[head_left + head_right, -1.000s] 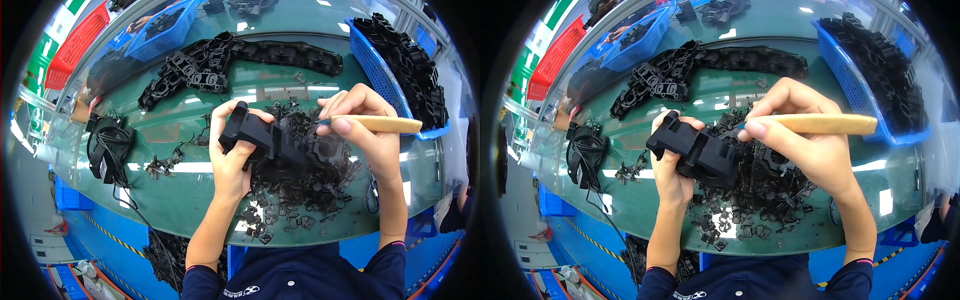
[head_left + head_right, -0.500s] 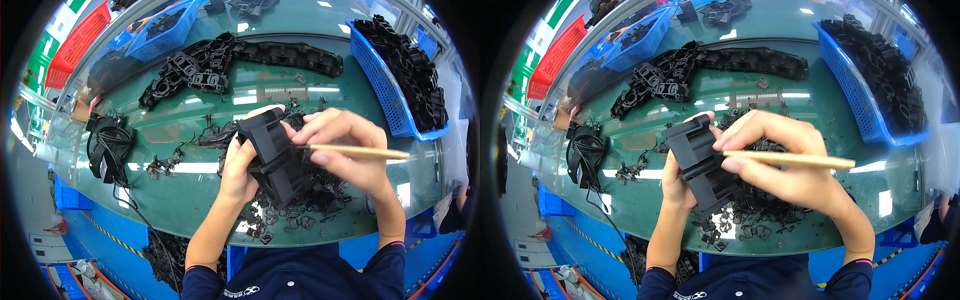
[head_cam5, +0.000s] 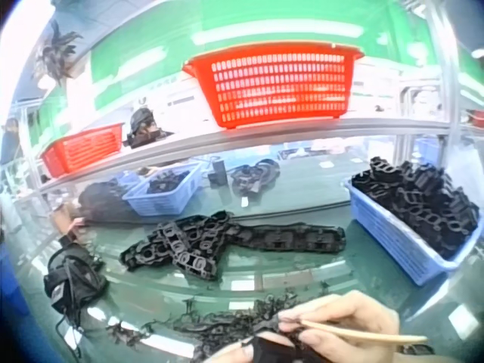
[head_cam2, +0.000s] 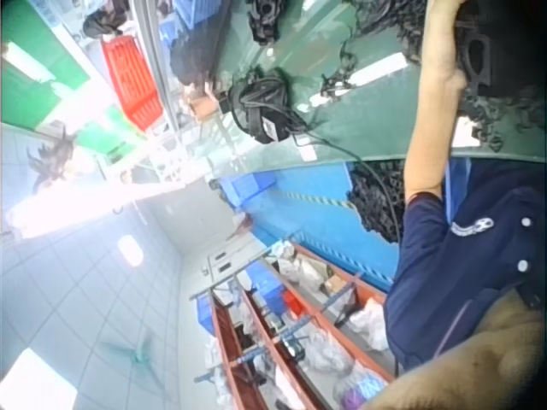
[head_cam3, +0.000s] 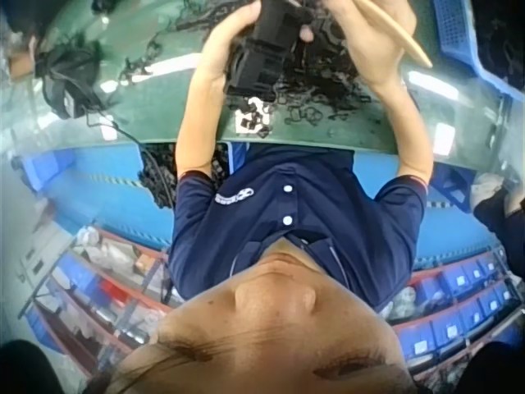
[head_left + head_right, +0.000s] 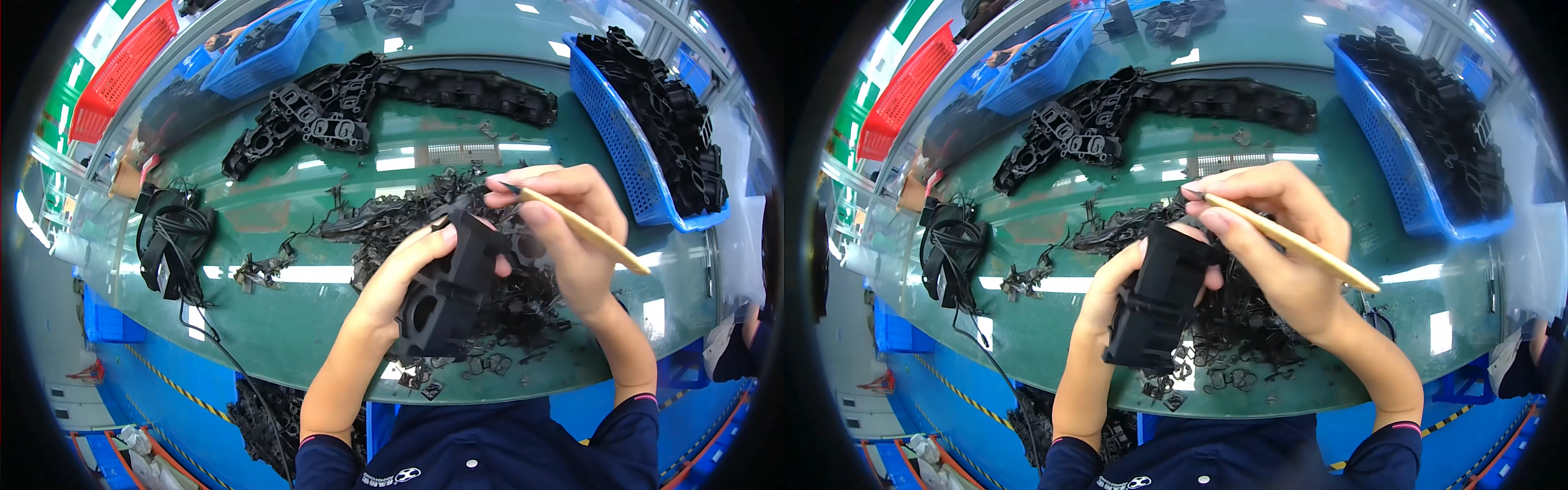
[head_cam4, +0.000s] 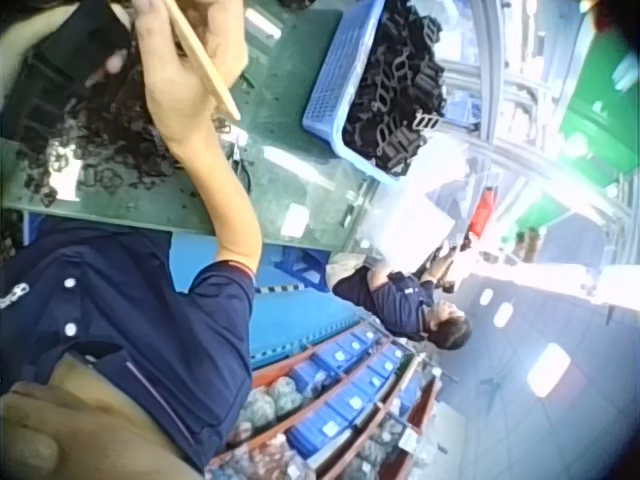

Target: Scraping and trimming excess plastic from molded parts at a factory workbench using a hand tool and scissors.

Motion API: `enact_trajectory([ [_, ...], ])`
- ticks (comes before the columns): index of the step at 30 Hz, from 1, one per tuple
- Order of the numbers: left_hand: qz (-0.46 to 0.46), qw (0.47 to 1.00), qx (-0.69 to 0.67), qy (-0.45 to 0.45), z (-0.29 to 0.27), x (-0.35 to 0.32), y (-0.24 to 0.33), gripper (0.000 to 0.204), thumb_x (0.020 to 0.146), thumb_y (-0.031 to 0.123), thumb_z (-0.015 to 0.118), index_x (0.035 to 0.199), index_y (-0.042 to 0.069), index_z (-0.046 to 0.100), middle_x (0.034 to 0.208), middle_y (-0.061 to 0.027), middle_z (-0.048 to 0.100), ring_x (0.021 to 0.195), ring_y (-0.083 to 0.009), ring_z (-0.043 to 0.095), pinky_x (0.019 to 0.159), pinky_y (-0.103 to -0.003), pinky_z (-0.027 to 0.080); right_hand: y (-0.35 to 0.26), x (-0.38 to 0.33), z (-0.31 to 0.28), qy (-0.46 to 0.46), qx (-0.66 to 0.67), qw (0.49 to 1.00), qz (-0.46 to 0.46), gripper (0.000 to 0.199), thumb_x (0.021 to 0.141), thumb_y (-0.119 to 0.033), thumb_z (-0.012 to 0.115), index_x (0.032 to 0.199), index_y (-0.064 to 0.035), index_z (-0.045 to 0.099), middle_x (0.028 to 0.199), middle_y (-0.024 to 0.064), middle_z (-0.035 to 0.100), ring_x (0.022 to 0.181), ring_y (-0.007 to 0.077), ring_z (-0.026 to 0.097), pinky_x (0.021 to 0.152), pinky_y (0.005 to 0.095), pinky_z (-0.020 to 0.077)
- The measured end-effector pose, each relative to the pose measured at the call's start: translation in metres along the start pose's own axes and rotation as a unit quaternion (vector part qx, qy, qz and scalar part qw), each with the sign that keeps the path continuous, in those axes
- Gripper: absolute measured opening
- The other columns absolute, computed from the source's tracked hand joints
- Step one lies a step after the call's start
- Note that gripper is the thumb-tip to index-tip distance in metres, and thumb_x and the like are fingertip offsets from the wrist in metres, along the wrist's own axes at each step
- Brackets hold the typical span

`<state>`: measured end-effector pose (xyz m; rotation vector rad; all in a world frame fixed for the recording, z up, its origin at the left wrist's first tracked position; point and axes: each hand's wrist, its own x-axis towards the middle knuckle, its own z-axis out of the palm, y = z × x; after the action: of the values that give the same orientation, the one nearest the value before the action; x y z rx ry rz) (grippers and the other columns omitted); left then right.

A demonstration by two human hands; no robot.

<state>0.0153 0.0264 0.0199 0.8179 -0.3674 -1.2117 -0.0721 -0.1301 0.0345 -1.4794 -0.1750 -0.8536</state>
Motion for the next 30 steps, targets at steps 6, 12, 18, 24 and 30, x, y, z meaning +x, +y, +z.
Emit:
enact_trajectory([
  [6, -0.126, 0.971, -0.205, 0.015, 0.001, 0.013, -0.019, 0.081, 0.088, 0.065, 0.027, 0.131, -0.003, 0.039, 0.112, -0.024, 0.058, 0.094, -0.0351, 0.063, 0.079, -0.044, 0.054, 0.027, -0.018, 0.005, 0.035, -0.046, 0.992, 0.108, 0.013, 0.086, -0.002, 0.06, 0.097, 0.0016, 0.054, 0.091, 0.0092, 0.065, 0.084, 0.0098, 0.062, 0.073, 0.0218, 0.0491],
  [12, 0.03, 0.999, -0.033, -0.028, 0.021, 0.007, -0.017, 0.125, 0.055, 0.037, 0.087, 0.146, 0.015, 0.003, 0.139, -0.0199, 0.033, 0.116, -0.0448, 0.047, 0.096, -0.05, 0.044, 0.034, -0.009, -0.002, 0.085, -0.084, 0.983, 0.137, 0.013, 0.09, -0.012, 0.057, 0.092, -0.0008, 0.049, 0.076, 0.0055, 0.06, 0.072, 0.0063, 0.056, 0.063, 0.0221, 0.0441],
  [18, 0.133, 0.99, 0.036, 0.011, 0.023, 0.014, -0.024, 0.098, 0.075, 0.053, 0.064, 0.142, -0.001, 0.017, 0.132, -0.019, 0.042, 0.1, -0.034, 0.058, 0.086, -0.044, 0.05, 0.039, -0.001, -0.011, 0.107, -0.214, 0.97, 0.04, 0.012, 0.089, -0.01, 0.057, 0.091, -0.001, 0.05, 0.063, 0.0045, 0.056, 0.054, 0.0057, 0.051, 0.048, 0.023, 0.0402],
  [24, 0.169, 0.98, -0.093, -0.042, -0.011, 0.015, -0.013, 0.087, 0.081, 0.068, 0.03, 0.135, -0.001, 0.033, 0.112, -0.0203, 0.055, 0.075, -0.0256, 0.061, 0.057, -0.035, 0.051, 0.016, -0.002, 0.0, 0.063, -0.179, 0.981, 0.026, 0.013, 0.084, -0.004, 0.063, 0.094, 0.0011, 0.056, 0.078, 0.0081, 0.064, 0.068, 0.0082, 0.062, 0.058, 0.0211, 0.0476],
  [30, 0.231, 0.97, 0.027, 0.072, 0.016, 0.004, -0.005, 0.086, 0.079, 0.069, 0.028, 0.127, -0.001, 0.037, 0.111, -0.0204, 0.055, 0.079, -0.028, 0.062, 0.054, -0.038, 0.054, -0.019, 0.016, -0.014, -0.078, -0.197, 0.969, -0.13, 0.018, 0.069, -0.002, 0.073, 0.084, -0.0008, 0.062, 0.102, 0.0163, 0.063, 0.092, 0.0267, 0.062, 0.08, 0.0352, 0.0491],
])
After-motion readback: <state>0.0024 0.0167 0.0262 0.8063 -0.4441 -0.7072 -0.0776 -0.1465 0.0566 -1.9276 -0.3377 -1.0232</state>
